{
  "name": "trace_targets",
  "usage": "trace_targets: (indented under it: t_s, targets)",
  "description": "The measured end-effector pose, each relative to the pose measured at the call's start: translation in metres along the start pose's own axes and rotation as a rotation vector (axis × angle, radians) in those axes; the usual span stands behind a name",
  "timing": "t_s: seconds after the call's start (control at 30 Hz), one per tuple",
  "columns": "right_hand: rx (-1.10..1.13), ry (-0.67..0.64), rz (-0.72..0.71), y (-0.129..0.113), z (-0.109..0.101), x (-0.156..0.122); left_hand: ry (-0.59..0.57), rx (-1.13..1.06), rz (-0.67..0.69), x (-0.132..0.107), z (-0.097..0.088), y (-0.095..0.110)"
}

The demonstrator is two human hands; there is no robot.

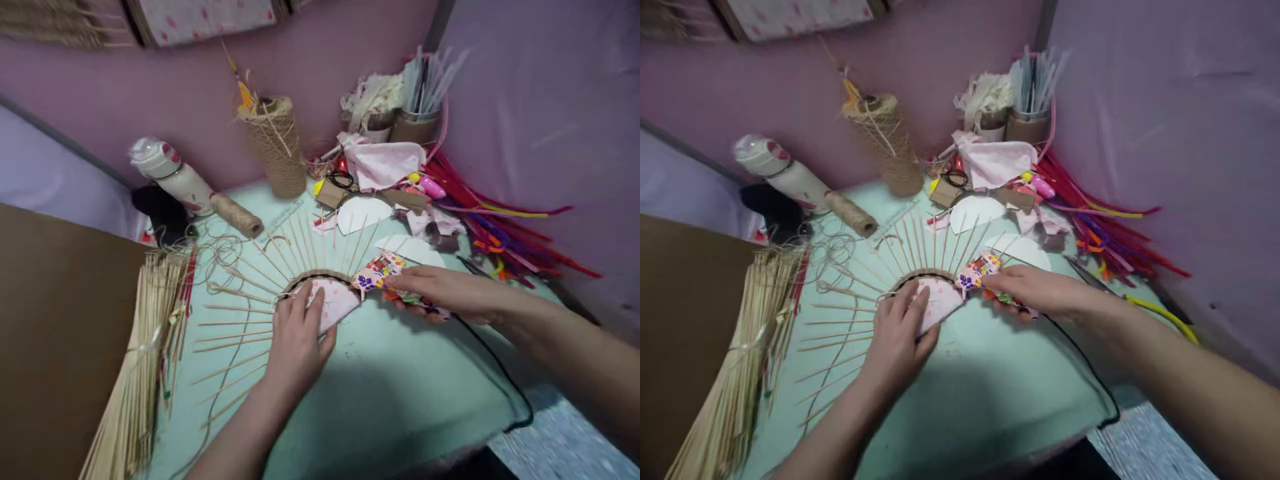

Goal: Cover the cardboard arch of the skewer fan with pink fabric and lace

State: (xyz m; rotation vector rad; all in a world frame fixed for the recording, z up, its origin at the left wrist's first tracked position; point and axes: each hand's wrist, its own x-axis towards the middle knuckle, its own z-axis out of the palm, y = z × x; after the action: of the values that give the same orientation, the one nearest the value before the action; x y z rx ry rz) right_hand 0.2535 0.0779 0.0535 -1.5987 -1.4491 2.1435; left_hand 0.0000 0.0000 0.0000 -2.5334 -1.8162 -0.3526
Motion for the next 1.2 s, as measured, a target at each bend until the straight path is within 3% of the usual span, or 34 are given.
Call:
trace_targets:
  t_s: [0.27, 1.2]
  targets:
    - [0.115, 0.095, -0.018, 0.002, 0.018, 0.006, -0.004, -0.017, 0.005, 0.001, 0.002, -0.002]
    - [0.067, 0.043, -0.020, 0.008, 0.012, 0.006, -0.007, -0.041, 0.006, 0.001, 0.002, -0.004]
